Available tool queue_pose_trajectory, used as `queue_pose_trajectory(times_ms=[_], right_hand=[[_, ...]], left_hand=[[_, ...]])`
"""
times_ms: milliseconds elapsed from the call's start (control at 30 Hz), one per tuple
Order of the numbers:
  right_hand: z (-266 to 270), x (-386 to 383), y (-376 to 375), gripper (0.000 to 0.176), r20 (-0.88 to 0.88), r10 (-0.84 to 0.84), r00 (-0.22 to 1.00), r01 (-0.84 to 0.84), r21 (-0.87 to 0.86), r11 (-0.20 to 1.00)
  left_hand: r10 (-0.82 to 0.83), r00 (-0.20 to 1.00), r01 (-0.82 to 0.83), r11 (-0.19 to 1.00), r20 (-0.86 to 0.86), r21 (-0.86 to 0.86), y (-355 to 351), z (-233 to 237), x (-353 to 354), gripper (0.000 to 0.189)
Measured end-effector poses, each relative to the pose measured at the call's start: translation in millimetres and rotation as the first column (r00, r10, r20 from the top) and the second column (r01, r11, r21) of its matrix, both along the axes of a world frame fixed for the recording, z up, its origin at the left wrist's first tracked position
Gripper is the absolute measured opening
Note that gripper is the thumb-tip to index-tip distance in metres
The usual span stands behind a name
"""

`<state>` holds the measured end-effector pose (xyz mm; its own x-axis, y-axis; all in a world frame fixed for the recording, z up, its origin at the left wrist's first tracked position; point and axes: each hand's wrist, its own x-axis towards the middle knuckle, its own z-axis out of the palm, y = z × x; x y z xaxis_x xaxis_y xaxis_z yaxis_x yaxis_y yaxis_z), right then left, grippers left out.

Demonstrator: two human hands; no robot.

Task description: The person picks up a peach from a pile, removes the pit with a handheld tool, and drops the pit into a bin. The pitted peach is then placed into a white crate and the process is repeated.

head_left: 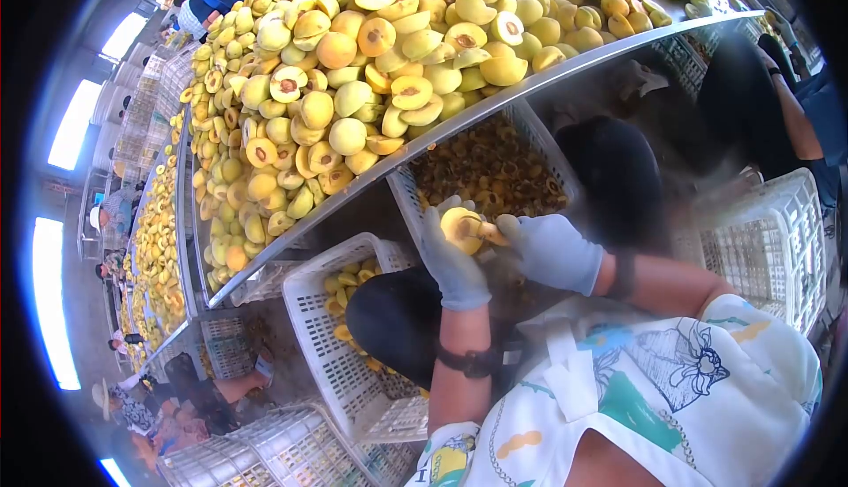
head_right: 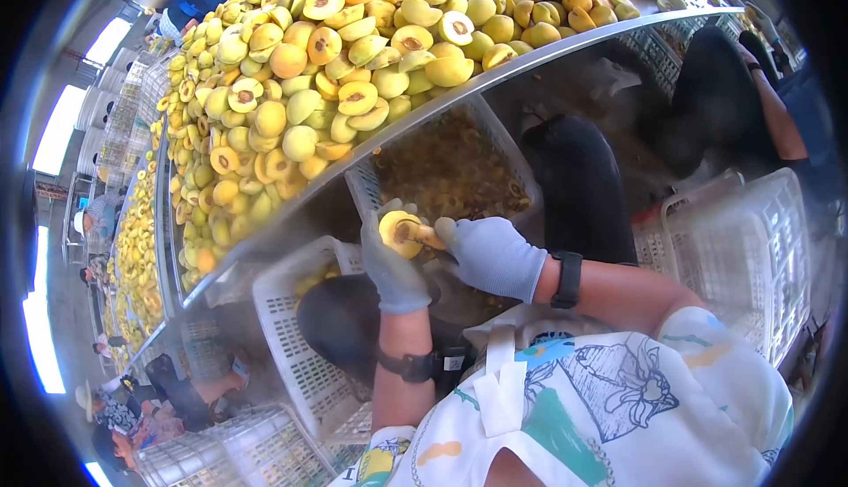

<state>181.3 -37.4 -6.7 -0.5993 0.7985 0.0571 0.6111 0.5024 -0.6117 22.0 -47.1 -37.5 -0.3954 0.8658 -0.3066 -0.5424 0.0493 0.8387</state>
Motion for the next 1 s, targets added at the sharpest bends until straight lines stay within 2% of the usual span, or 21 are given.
queue_pose_trajectory(times_ms=[167,267,367,467,567,667,767,867,967,1000], right_hand=[[2.9,-7.9,-8.8,0.021,0.099,-0.019,0.995,0.037,-0.179,0.983],[-6.4,-10.2,-12.0,0.029,0.084,-0.018,0.996,0.035,-0.201,0.979],[-1.0,-9.7,-11.2,0.029,0.009,-0.011,1.000,0.013,-0.275,0.961],[11.6,-6.7,-3.9,0.029,-0.166,-0.047,0.985,-0.051,-0.539,0.841],[4.0,-7.0,-2.3,0.031,-0.152,-0.044,0.987,-0.048,-0.549,0.834],[3.6,-5.7,-2.5,0.030,-0.111,-0.022,0.994,-0.040,-0.526,0.850],[-11.7,-4.0,0.5,0.029,-0.193,-0.118,0.974,-0.065,-0.739,0.670],[-10.3,1.5,3.0,0.029,-0.223,-0.161,0.961,-0.099,-0.828,0.552],[4.0,7.2,9.2,0.029,-0.233,-0.195,0.953,-0.137,-0.902,0.409],[5.5,6.9,9.4,0.029,-0.241,-0.216,0.946,-0.138,-0.905,0.402]], left_hand=[[0.096,0.995,-0.098,0.993,-0.036,-0.069,0.2,3.3,7.0,0.039],[0.166,0.986,-0.164,0.979,0.008,-0.125,0.0,14.1,13.3,0.039],[0.185,0.979,-0.193,0.977,-0.088,-0.087,2.5,17.8,15.2,0.039],[0.123,0.989,-0.129,0.989,-0.085,-0.067,0.4,18.9,12.7,0.039],[0.175,0.976,-0.182,0.983,-0.130,-0.039,0.9,12.8,17.1,0.039],[0.144,0.941,-0.167,0.984,-0.307,-0.052,2.4,3.7,14.1,0.039],[0.001,0.994,-0.020,0.985,-0.109,-0.169,2.0,6.3,9.4,0.041],[-0.023,0.957,-0.016,0.991,-0.289,-0.133,4.5,-6.1,8.1,0.042],[0.040,0.967,-0.060,0.996,-0.250,-0.070,8.6,-1.0,13.9,0.042],[0.096,0.985,-0.104,0.993,-0.143,-0.052,8.9,5.8,17.6,0.041]])
